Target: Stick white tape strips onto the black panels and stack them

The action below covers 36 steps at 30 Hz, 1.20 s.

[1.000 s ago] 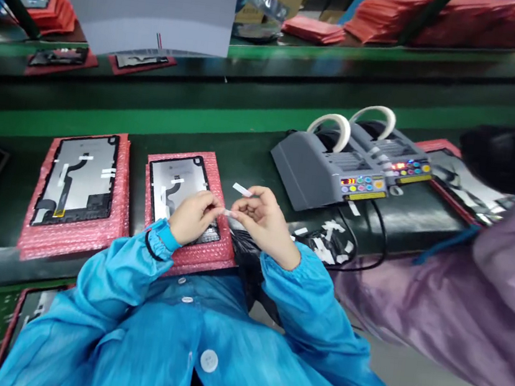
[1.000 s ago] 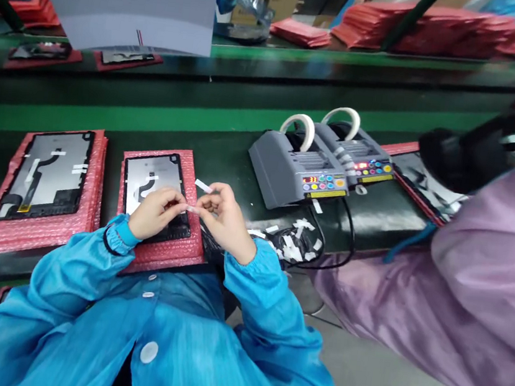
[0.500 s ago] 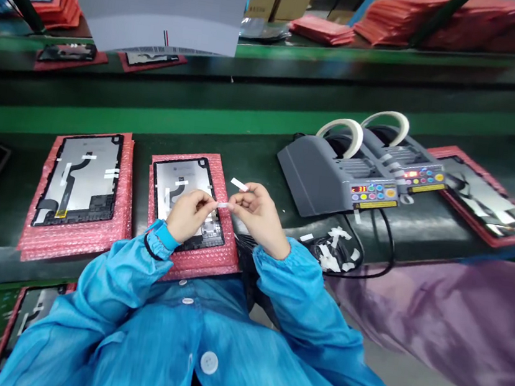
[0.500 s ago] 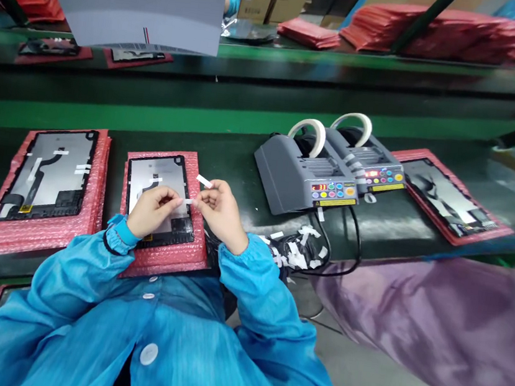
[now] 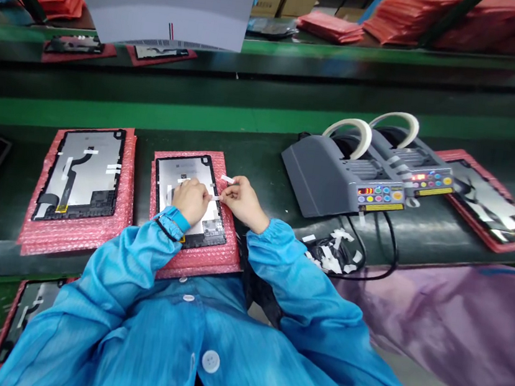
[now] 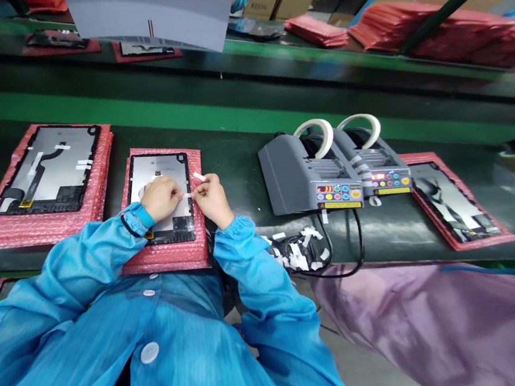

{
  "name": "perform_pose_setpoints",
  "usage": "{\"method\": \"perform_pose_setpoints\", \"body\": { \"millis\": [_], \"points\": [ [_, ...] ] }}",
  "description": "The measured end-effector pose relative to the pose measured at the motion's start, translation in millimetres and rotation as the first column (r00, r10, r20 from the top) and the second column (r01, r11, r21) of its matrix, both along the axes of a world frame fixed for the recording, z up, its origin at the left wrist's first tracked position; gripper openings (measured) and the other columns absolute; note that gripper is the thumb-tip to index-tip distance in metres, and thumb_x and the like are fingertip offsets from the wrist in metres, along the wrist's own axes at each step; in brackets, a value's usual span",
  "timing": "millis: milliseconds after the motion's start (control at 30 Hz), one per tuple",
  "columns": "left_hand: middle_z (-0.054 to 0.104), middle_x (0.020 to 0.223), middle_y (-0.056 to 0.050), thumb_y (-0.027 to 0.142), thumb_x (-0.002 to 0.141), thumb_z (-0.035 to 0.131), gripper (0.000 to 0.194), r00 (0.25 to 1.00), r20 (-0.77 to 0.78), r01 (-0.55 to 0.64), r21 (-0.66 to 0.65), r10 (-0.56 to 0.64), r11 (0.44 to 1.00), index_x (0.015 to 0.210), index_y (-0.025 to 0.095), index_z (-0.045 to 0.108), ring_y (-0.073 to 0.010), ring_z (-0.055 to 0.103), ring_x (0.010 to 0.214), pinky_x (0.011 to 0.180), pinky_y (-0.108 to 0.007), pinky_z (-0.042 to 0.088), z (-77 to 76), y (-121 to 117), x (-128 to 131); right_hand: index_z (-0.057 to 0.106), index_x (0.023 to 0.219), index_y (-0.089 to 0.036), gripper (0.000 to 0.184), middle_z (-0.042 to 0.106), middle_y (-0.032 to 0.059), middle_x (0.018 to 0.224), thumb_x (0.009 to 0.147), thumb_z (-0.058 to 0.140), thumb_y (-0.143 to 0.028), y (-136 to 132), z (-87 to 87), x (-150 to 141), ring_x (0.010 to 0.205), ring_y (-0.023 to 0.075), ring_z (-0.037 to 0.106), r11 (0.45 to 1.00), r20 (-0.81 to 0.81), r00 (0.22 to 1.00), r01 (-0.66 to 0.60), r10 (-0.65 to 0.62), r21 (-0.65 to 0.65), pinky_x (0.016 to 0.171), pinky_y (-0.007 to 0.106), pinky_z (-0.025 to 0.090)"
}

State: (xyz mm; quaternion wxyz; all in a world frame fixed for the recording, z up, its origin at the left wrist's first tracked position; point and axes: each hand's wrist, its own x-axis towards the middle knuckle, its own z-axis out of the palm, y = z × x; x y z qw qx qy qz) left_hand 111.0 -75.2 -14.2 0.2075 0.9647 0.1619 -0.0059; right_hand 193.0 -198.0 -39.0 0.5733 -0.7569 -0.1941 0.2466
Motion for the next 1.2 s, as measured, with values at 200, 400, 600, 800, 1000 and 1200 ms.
{"method": "perform_pose_setpoints", "body": {
  "millis": [200, 400, 600, 800, 1000, 1200],
  "points": [
    [0.06, 0.088, -0.01, 0.029, 0.083, 0.051, 0.019, 1.0, 0.005, 0.011, 0.023, -0.011, 1.0, 0.074, 0.019, 0.064, -0.0269, 0.054, 0.095, 0.076, -0.039, 0.044, -2.8, 1, 0, 0.029, 0.084, -0.024, 0.038, 0.052, -0.012, 0.054, 0.061, 0.056, -0.01, 1, 1.6, 2, 0.053, 0.0107, 0.055, 0.998, 0.0, 1.0, -0.018, 0.018, -0.053, 0.059, 0.025, 0.042],
    [0.061, 0.091, -0.011, 0.025, 0.082, 0.052, 0.017, 0.999, -0.042, 0.017, 0.029, -0.015, 0.999, 0.072, 0.018, 0.064, -0.0285, 0.053, 0.1, 0.081, -0.041, 0.044, 2.9, -2, 0, 0.031, 0.082, -0.023, 0.038, 0.053, -0.0106, 0.053, 0.061, 0.055, -0.004, 4, 9.4, 3, 0.053, 0.0104, 0.053, 0.983, 0.057, 0.995, -0.067, 0.078, -0.168, 0.059, 0.023, 0.04],
    [0.059, 0.089, -0.012, 0.024, 0.078, 0.056, 0.014, 0.999, -0.048, 0.01, 0.021, -0.009, 1.0, 0.066, 0.018, 0.06, -0.0302, 0.053, 0.099, 0.083, -0.042, 0.043, 4.3, -4, 3, 0.031, 0.081, -0.023, 0.04, 0.051, -0.0099, 0.053, 0.061, 0.061, -0.007, 3, 10.5, 7, 0.054, 0.0106, 0.051, 0.957, 0.095, 0.991, -0.063, 0.094, -0.284, 0.057, 0.023, 0.037],
    [0.055, 0.088, -0.01, 0.021, 0.074, 0.061, 0.006, 0.993, 0.087, -0.079, -0.042, 0.083, 0.996, 0.071, 0.017, 0.058, -0.028, 0.051, 0.096, 0.086, -0.041, 0.041, -1.8, 9, 6, 0.041, 0.083, -0.021, 0.038, 0.042, -0.0091, 0.062, 0.058, 0.07, -0.022, -11, 11.1, 15, 0.057, 0.0094, 0.042, 0.977, 0.115, 0.993, 0.012, 0.013, -0.215, 0.057, 0.023, 0.032],
    [0.051, 0.073, -0.002, 0.022, 0.081, 0.053, 0.011, 0.95, 0.307, 0.138, -0.265, -0.052, 0.954, 0.072, 0.017, 0.058, -0.016, 0.05, 0.075, 0.077, -0.032, 0.043, 0.9, 21, 6, 0.049, 0.073, -0.019, 0.004, 0.05, -0.0042, 0.069, 0.071, 0.052, -0.021, -16, 22.2, 5, 0.068, 0.0108, 0.047, 0.97, -0.007, 0.971, -0.238, 0.238, 0.058, 0.069, 0.025, 0.038],
    [0.048, 0.065, 0.001, 0.017, 0.079, 0.055, 0.017, 0.968, 0.246, 0.122, -0.318, -0.043, 0.94, 0.062, 0.017, 0.052, -0.0142, 0.048, 0.07, 0.073, -0.029, 0.043, 2.8, 20, 4, 0.058, 0.072, -0.018, 0.005, 0.058, -0.0015, 0.069, 0.071, 0.053, -0.017, -14, 27.2, 2, 0.067, 0.0124, 0.052, 0.974, 0.085, 0.974, -0.199, 0.209, -0.106, 0.067, 0.026, 0.04]
  ]
}}
